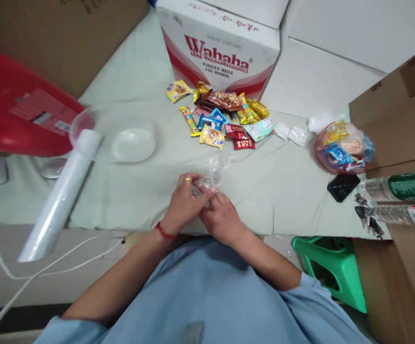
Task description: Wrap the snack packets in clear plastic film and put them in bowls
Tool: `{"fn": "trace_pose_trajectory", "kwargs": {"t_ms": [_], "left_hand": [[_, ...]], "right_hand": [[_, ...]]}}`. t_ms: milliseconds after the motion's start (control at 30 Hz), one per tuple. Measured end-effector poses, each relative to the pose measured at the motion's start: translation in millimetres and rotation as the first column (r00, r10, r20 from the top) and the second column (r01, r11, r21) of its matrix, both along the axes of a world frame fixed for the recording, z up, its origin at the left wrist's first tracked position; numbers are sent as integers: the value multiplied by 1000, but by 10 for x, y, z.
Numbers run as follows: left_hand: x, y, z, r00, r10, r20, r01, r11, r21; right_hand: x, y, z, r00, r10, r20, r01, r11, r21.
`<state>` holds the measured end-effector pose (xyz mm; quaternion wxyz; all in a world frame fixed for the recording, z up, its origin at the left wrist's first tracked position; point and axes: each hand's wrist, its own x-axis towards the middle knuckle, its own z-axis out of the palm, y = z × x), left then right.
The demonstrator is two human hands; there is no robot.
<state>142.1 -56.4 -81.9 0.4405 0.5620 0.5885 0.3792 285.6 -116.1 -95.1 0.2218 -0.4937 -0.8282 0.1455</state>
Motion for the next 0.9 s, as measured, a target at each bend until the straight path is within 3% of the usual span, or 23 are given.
{"fn": "trace_pose_trajectory", "kwargs": {"t_ms": [100, 233, 400, 500, 600, 667, 733, 833, 900], "left_hand": [[15, 42, -80, 999, -30, -15, 30, 1000, -2], [-28, 45, -136, 993, 48, 107, -43, 998, -45], [-70, 61, -164, 973, -46, 226, 76, 989, -126], [-65, 122, -187, 927, 93, 363, -24, 982, -189], [-49, 196, -200, 800, 262, 539, -115, 950, -291], [-43, 233, -203, 727, 326, 604, -157, 936, -317], [-37, 249, -206, 702, 345, 623, -185, 933, -308], [-15, 232, -205, 734, 328, 595, -196, 941, -277], [6, 202, -191, 769, 293, 568, -176, 951, -253]], "right_hand": [[21, -41, -14, 999, 23, -28, -24, 999, -47], [134, -69, -23, 993, 19, -120, -27, 998, -65], [234, -40, -62, 984, -11, -179, 2, 999, -50], [271, -35, -38, 971, -19, -240, 6, 999, -54], [315, -68, 22, 941, -57, -334, 25, 995, -99], [352, -91, 68, 896, -112, -430, 59, 989, -136], [394, -92, 107, 824, -222, -522, 136, 971, -197], [438, -19, 140, 686, -466, -559, 332, 884, -329], [432, 75, 146, 655, -549, -520, 399, 835, -378]]}}
